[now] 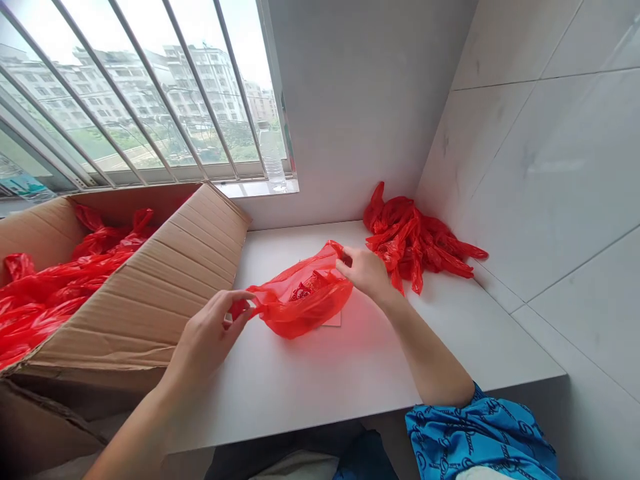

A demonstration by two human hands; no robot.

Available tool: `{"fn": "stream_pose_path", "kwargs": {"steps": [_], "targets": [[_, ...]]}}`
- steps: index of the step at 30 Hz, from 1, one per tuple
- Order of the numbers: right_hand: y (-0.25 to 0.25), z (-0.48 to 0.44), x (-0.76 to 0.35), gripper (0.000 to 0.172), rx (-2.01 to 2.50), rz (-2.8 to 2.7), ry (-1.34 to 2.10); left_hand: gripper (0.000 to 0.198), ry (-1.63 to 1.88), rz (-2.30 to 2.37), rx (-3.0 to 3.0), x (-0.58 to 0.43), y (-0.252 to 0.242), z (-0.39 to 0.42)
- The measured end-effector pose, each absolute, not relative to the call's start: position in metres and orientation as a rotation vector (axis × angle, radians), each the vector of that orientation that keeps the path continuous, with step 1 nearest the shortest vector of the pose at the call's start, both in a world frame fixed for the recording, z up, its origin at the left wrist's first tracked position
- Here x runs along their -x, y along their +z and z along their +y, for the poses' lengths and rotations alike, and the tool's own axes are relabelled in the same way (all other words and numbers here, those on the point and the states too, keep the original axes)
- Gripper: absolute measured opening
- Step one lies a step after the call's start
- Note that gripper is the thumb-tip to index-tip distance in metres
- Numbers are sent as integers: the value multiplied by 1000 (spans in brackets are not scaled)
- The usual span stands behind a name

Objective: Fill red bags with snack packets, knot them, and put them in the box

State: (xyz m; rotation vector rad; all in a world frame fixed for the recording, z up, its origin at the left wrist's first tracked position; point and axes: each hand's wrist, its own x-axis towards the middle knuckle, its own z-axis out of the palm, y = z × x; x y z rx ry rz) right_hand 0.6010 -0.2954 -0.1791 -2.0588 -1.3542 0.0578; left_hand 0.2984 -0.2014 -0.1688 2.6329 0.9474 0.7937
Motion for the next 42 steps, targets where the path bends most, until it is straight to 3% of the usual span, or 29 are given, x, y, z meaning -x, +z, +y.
{"fn": "stream_pose_path", "kwargs": {"steps": [4, 9, 14, 19, 22, 24, 26, 28, 32, 36, 38, 42], "targets": [[-147, -301, -621, 18, 1561, -1081, 262, 32, 1123, 1175, -2710, -298, -113, -170], [-139, -273, -613, 28, 1134, -875, 406, 19, 1217, 1311, -2552, -316, -75, -155], [-146, -252, -581, 34, 889, -865, 553, 18, 1412, 975, -2175, -355, -82, -165], [-149, -255, -556, 66, 967, -1231, 698, 20, 1278, 533, -2260, -394, -89, -183], [-154, -251, -551, 47, 995, -1258, 688, 25, 1099, 295, -2316, -407, -98, -191], [-156, -248, -552, 38, 986, -1181, 664, 32, 1179, 308, -2266, -411, -114, -192], [-156, -246, -555, 38, 983, -1098, 703, 54, 1241, 415, -2134, -413, -136, -190], [-156, -246, -560, 41, 980, -1074, 792, 73, 1066, 496, -1972, -413, -158, -185], [-158, -247, -573, 41, 917, -1147, 972, 51, 634, 471, -1511, -409, -179, -172], [-160, -250, -580, 34, 995, -1383, 963, 40, 588, 434, -1162, -405, -176, -163], [-162, -251, -577, 29, 1107, -1523, 822, 38, 590, 420, -1114, -405, -174, -160], [-168, -248, -564, 14, 1403, -1639, 194, 38, 531, 447, -1125, -405, -178, -158]]}}
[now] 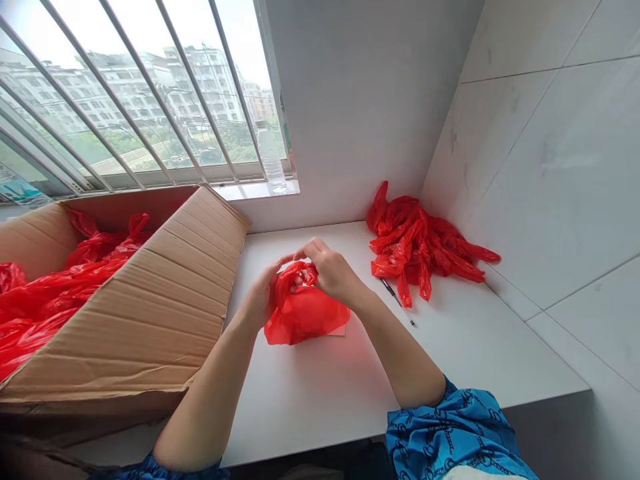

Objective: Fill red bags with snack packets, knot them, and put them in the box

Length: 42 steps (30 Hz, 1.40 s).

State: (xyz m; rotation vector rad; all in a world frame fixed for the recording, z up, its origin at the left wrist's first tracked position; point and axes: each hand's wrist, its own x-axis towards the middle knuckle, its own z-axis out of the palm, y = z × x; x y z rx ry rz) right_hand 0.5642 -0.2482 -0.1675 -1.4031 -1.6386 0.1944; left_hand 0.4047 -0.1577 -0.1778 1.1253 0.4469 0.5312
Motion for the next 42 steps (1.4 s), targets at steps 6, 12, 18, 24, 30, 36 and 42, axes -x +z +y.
{"fn": "stream_pose_path", "kwargs": {"steps": [6, 12, 18, 24, 30, 36, 42], "targets": [[-168, -248, -556, 9, 1515, -1693, -235, 35, 566, 509, -1168, -400, -183, -161], [-175, -284, -566, 34, 1366, -1759, -241, 35, 783, 590, -1323, -390, -185, -159], [-218, -340, -585, 44, 1497, -1643, 330, 41, 1087, 820, -1355, -378, -209, -143], [-242, -358, -594, 64, 1814, -1649, 450, 70, 837, 891, -1674, -349, -226, -178], [-256, -304, -578, 100, 1712, -1860, 231, 63, 548, 997, -2443, -362, -233, -196], [-277, -259, -569, 88, 1715, -1912, 355, 48, 479, 970, -2780, -385, -257, -186], [-302, -259, -565, 81, 1759, -1937, 240, 53, 339, 963, -2780, -381, -285, -180]]}}
